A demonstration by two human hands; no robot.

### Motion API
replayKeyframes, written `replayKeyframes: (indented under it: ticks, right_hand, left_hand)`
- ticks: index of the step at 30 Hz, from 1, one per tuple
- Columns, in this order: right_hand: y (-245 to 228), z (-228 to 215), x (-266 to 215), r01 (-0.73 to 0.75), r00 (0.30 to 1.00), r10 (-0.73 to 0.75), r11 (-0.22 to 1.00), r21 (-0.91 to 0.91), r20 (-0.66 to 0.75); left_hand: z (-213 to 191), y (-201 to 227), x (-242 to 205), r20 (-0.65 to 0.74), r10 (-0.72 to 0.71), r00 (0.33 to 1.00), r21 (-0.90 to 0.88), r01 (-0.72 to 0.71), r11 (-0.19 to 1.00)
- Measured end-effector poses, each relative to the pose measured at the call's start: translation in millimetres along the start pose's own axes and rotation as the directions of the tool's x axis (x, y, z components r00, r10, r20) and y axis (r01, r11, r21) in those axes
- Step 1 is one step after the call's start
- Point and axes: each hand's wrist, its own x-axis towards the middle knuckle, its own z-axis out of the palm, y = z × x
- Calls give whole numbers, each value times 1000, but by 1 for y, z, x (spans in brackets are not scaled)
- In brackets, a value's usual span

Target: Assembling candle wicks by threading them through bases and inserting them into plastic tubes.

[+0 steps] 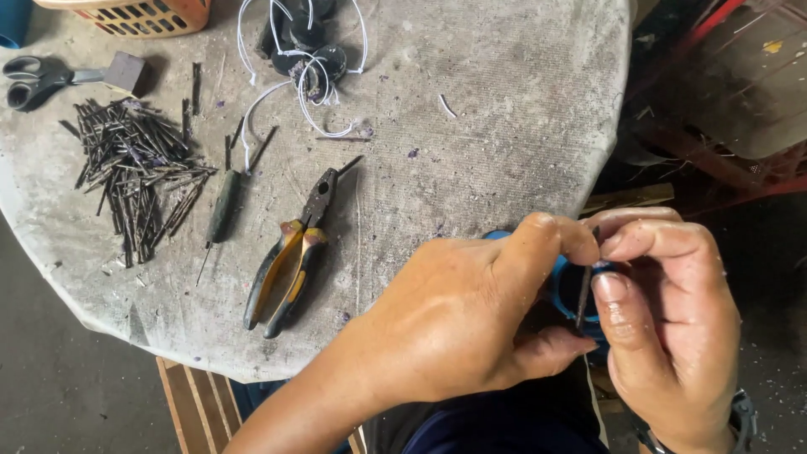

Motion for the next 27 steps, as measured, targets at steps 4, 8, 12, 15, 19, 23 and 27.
replayKeyframes:
  ticks: [4,8,12,15,19,23,27]
  right_hand:
    - [0,4,0,28,999,-29,999,-29,-27]
    - [-2,9,0,22,998,-26,998,-65,-50]
    - [-2,10,1,44,997,-47,998,-52,-57]
    - [-2,11,1,49,997,-51,998,-35,-53]
    - [4,11,2,90,994,-86,994,56,-61]
    - [17,8,-6,39,999,-35,916,399,-16]
    - [22,7,-1,61,985,-76,993,103,155]
  left_hand:
    - [5,-2,3,-38,28,999,-11,-29,1000]
    - [6,-4,5,-28,25,999,-50,-26,998]
    - [7,-6,5,-42,47,998,-58,-50,997]
    - [8,-6,2,-58,69,996,-56,-72,996]
    - [7,-3,-6,-99,5,995,-64,-12,998]
    - [20,-4,-17,-299,-43,953,3,45,999]
    - [29,1,-21,-374,-34,927,89,73,993]
